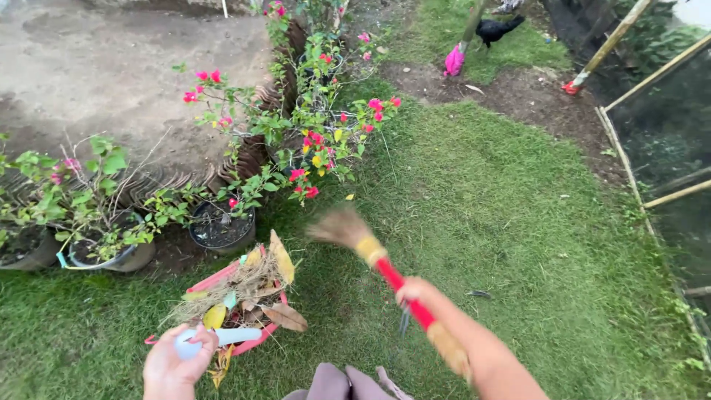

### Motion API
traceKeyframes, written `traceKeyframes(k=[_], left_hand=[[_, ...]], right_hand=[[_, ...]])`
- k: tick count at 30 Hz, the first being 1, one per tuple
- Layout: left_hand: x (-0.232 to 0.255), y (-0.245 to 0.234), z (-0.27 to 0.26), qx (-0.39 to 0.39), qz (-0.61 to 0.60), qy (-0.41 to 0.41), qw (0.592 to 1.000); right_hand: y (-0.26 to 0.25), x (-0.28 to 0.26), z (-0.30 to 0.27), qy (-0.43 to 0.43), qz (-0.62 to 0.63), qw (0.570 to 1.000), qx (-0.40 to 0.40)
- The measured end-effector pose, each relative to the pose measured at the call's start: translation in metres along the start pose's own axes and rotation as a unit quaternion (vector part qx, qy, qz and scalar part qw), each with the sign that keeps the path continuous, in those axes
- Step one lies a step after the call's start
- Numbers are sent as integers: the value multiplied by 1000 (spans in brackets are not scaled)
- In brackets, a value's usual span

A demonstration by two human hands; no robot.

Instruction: Sweeping dry leaves into a dustpan in an outdoor yard.

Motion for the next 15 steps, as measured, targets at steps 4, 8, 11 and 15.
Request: traceKeyframes(k=[4,8,11,15], left_hand=[[-8,8,7,10,46,-12,999],[-25,20,11,5,73,-28,997],[-34,27,25,33,57,-52,996],[-47,38,81,34,101,-97,990]], right_hand=[[-63,-22,66,-10,7,997,76],[-60,-51,10,-56,26,969,238],[-48,-51,-59,-154,22,935,320],[-37,-15,-156,-67,205,954,210]])
Point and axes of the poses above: each hand's wrist, its own z-axis towards the middle knuckle, its own y-axis out of the palm, x = y × z, the point moved 2 cm from there along z, towards the middle knuckle, and after that the axes turned 4 degrees about -y, right-handed, at the moved point
